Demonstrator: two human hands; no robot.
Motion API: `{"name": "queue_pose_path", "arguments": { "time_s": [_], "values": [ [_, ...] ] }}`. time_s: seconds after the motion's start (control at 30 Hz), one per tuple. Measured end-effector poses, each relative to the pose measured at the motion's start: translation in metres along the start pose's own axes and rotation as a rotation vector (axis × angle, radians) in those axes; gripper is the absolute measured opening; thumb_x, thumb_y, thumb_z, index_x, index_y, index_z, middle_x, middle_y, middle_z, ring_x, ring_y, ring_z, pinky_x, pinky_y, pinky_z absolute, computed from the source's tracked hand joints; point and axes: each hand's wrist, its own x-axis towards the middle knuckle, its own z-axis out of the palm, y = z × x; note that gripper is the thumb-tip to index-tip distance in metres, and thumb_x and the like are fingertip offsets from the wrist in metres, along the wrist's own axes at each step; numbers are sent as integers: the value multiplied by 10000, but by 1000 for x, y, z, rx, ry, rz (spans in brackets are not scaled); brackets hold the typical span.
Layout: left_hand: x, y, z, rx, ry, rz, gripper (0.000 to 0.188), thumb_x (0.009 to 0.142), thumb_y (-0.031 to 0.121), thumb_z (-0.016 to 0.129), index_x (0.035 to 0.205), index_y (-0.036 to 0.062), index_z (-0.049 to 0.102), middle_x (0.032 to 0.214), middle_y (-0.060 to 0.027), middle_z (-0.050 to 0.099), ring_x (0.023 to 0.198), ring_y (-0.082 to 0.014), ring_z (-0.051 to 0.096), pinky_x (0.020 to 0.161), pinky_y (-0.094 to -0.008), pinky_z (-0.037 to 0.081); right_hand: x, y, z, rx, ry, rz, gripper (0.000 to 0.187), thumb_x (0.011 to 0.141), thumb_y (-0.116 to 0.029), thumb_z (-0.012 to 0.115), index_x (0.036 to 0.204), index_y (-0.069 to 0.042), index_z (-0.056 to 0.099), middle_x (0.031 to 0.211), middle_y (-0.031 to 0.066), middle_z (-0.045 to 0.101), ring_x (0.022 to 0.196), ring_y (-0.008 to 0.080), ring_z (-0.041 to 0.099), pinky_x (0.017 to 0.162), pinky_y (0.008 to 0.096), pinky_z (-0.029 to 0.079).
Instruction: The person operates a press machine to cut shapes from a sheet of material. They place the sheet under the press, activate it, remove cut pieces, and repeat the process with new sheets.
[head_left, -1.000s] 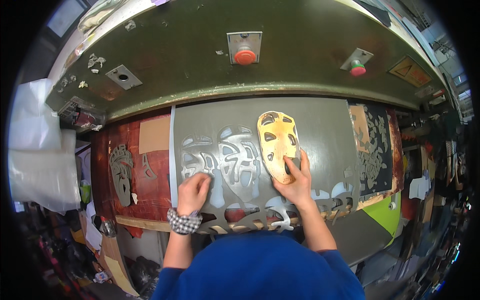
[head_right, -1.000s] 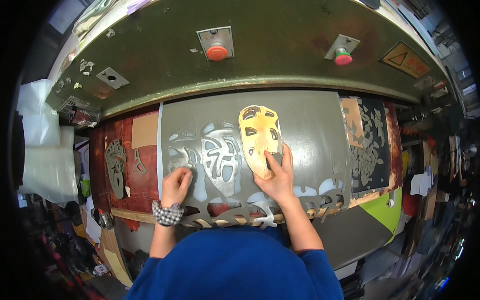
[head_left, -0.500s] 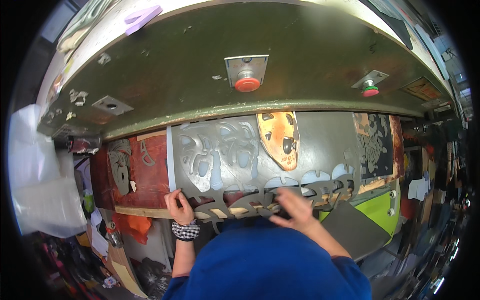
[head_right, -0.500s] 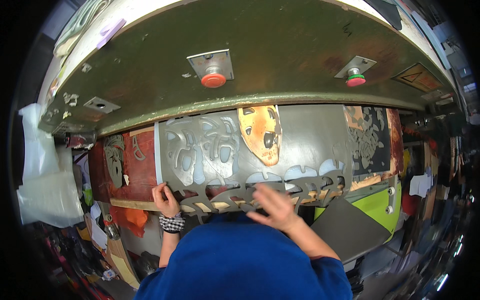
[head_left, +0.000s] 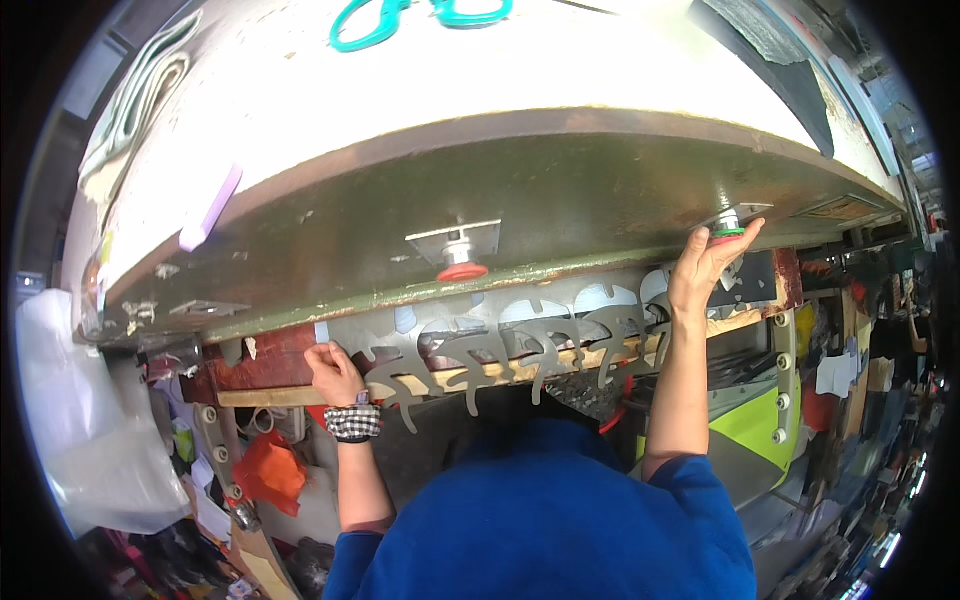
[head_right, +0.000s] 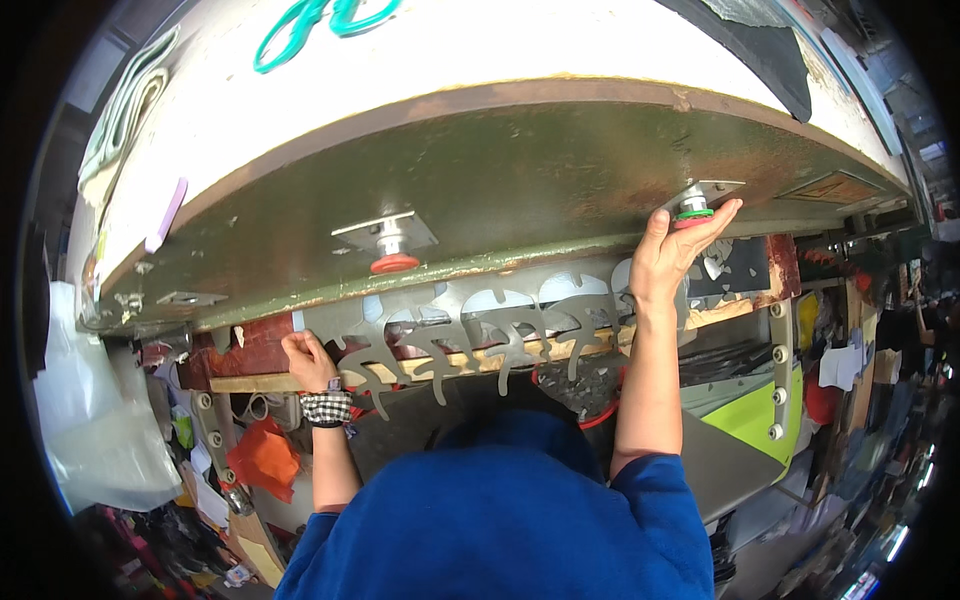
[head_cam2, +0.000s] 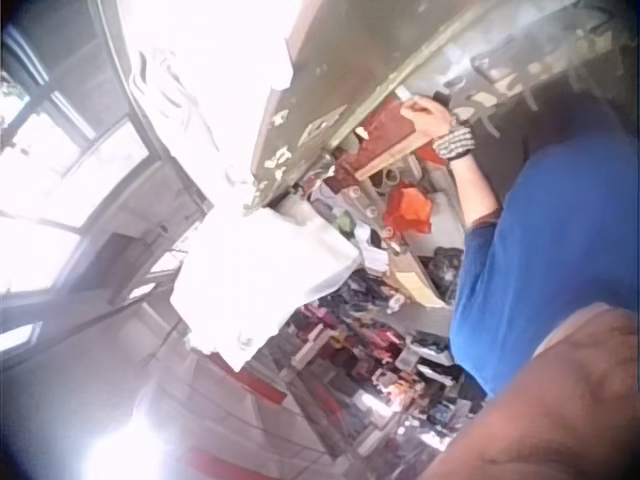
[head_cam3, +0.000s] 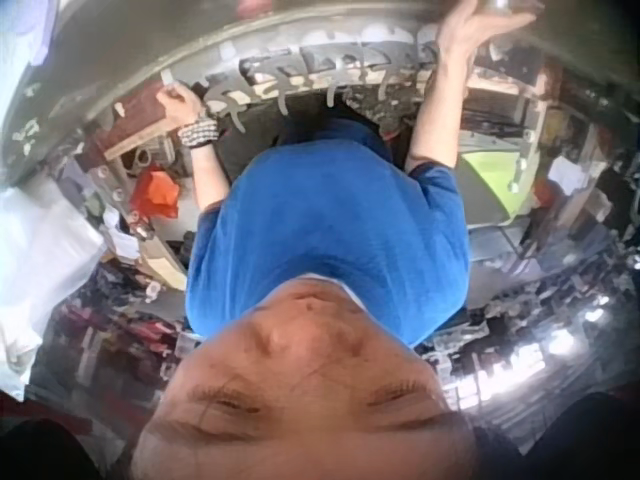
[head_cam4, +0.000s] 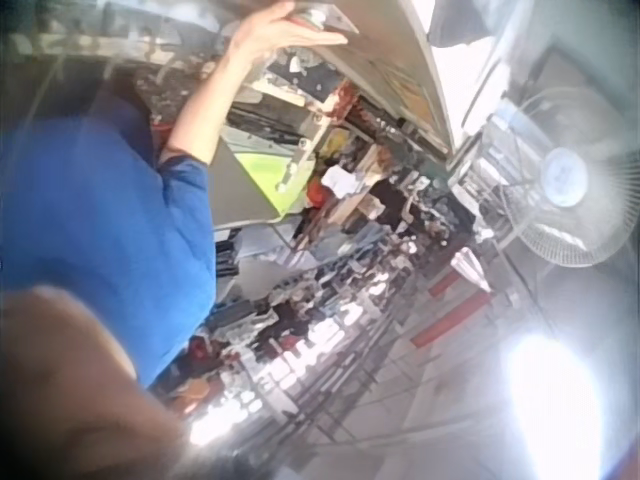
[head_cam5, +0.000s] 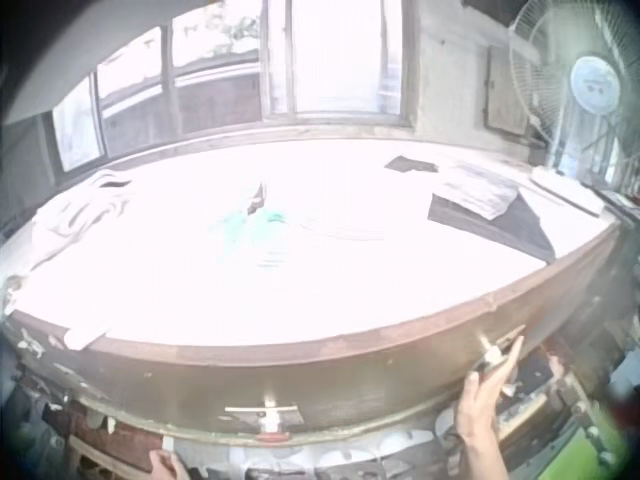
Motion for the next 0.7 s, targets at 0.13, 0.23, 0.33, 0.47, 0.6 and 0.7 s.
{"name": "queue_pose_path", "arguments": {
  "time_s": [0.13,0.23,0.33,0.47,0.6,0.7],
  "values": [
    [3,2,2,-51,38,-1,131,934,134,558,899,13,519,681,-56,534,593,-126,498,570,-286,443,-8,31,-14,-84,-74,-78,901,907,-395,577,1466,47,27,1510,288,44,1414,420,73,1143,486,106],
    [-2,-13,1,-50,67,48,129,929,141,549,938,14,532,715,-85,556,619,-163,530,600,-299,459,-27,59,-36,-331,-21,-20,742,868,-292,664,1411,47,287,1432,279,280,1326,384,315,1080,449,286],
    [-2,-35,5,27,126,256,182,922,196,550,1001,32,551,782,-157,615,715,-301,616,679,-384,491,-58,79,-63,-4,-49,744,317,859,-217,678,1030,39,606,955,137,646,889,212,598,818,360,478],
    [0,-57,18,-23,6,46,318,945,264,539,1055,-10,659,924,-214,683,825,-298,661,748,-364,526,-71,98,-62,-211,-114,650,351,878,-359,630,945,-15,635,872,160,666,836,287,643,793,396,492],
    [-9,-63,29,36,-177,89,264,965,176,512,1094,-26,623,978,-183,670,867,-257,634,800,-353,508,-66,98,-76,-191,-80,627,293,872,-357,621,917,-68,632,809,215,655,810,399,643,719,463,502],
    [-19,-66,30,44,-198,174,261,964,166,515,1111,-28,610,1008,-178,660,885,-254,624,812,-351,500,-89,80,-104,-73,-113,497,280,887,-304,604,837,-30,585,709,215,606,713,396,619,638,474,477]
  ]
}}
